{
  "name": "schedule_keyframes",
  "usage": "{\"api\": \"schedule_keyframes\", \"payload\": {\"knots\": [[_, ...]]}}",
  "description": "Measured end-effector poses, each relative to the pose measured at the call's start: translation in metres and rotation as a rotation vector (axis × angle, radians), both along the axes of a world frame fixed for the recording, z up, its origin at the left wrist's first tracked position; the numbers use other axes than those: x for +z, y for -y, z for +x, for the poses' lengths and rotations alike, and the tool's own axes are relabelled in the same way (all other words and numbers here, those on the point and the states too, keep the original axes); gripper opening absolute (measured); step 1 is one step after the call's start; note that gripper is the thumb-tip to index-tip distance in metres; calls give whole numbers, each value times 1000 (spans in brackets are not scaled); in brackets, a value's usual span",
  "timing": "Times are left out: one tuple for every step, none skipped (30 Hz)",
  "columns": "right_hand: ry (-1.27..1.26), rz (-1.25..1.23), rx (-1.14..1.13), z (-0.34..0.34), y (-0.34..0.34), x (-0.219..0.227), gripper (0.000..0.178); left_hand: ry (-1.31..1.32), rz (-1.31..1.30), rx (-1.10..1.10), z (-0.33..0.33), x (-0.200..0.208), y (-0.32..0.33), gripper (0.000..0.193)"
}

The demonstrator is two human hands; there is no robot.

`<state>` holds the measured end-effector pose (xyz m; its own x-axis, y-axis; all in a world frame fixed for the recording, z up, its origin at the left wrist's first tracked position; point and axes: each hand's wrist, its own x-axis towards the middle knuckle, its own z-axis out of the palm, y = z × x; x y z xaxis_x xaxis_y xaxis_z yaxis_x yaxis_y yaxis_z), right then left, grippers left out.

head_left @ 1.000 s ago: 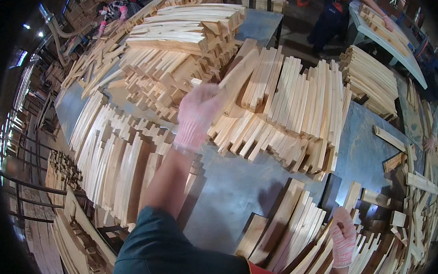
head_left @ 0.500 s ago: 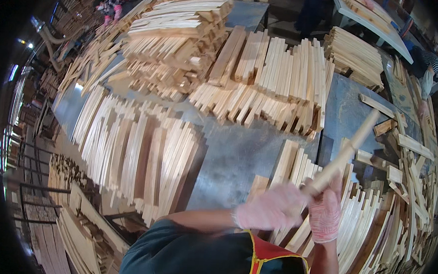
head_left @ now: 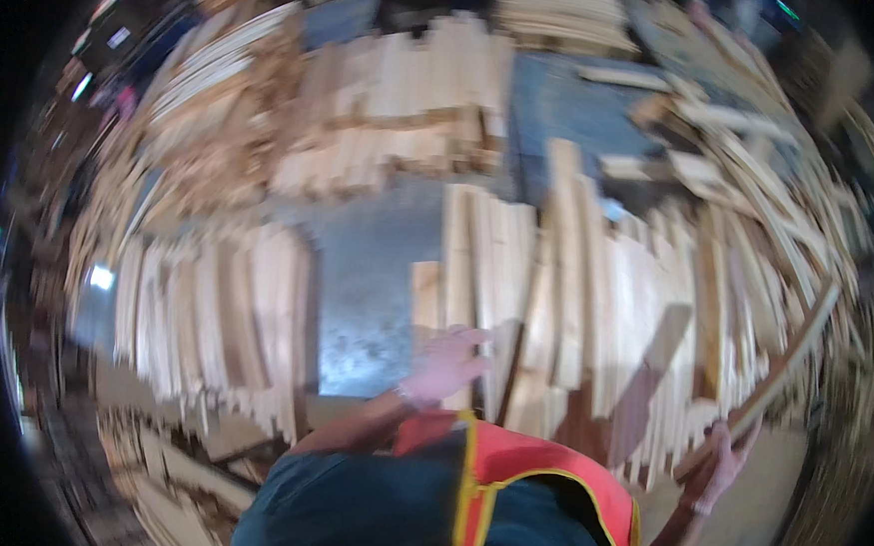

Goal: The person sorts and stacks wooden planks on a metal table. They pick up pieces from a pile, align them, and place them into a neat stack, occasionally adjusting the pile to reach more pieces.

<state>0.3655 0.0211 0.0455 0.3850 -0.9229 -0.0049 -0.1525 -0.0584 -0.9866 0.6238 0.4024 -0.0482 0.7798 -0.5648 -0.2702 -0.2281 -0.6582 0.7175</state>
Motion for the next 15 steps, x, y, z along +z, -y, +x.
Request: {"api": "schedule_keyframes", "payload": {"knots": [[-21,3,-75,-9,6,16,78,23,-2,-48,-10,6,9,49],[38,-3,-133,-27,16,19,77,26,-55,-51,-20,-1,13,47],[108,-21,-187,-38,30,16,76,32,-113,-53,-24,-11,15,45],[115,-9,-157,-41,40,27,76,30,-104,-48,-30,-13,18,45],[125,21,-98,-43,51,35,77,33,-77,-13,-40,-12,13,45],[161,43,-124,-45,65,36,74,11,-95,-19,-48,-20,5,46],[198,62,-125,-44,87,33,71,-10,-116,-3,-54,-36,3,46],[147,50,-119,-50,113,23,68,-24,-108,44,-58,-30,1,47],[94,38,-100,-62,147,13,66,18,-55,-3,-57,-26,7,47],[38,45,-53,-67,171,-5,63,54,20,-24,-61,-13,12,48],[36,-12,-126,-60,178,2,53,77,100,-29,-67,1,13,49],[-101,-152,-29,-77,237,-13,44,60,106,-53,-66,13,19,49],[-188,-264,-59,-86,293,-17,37,126,118,-103,-65,15,19,48],[-128,-264,-76,-70,320,-2,38,84,111,-72,-62,14,14,48],[-68,-285,-81,-48,346,24,39,97,77,-33,-66,3,13,49]]}}
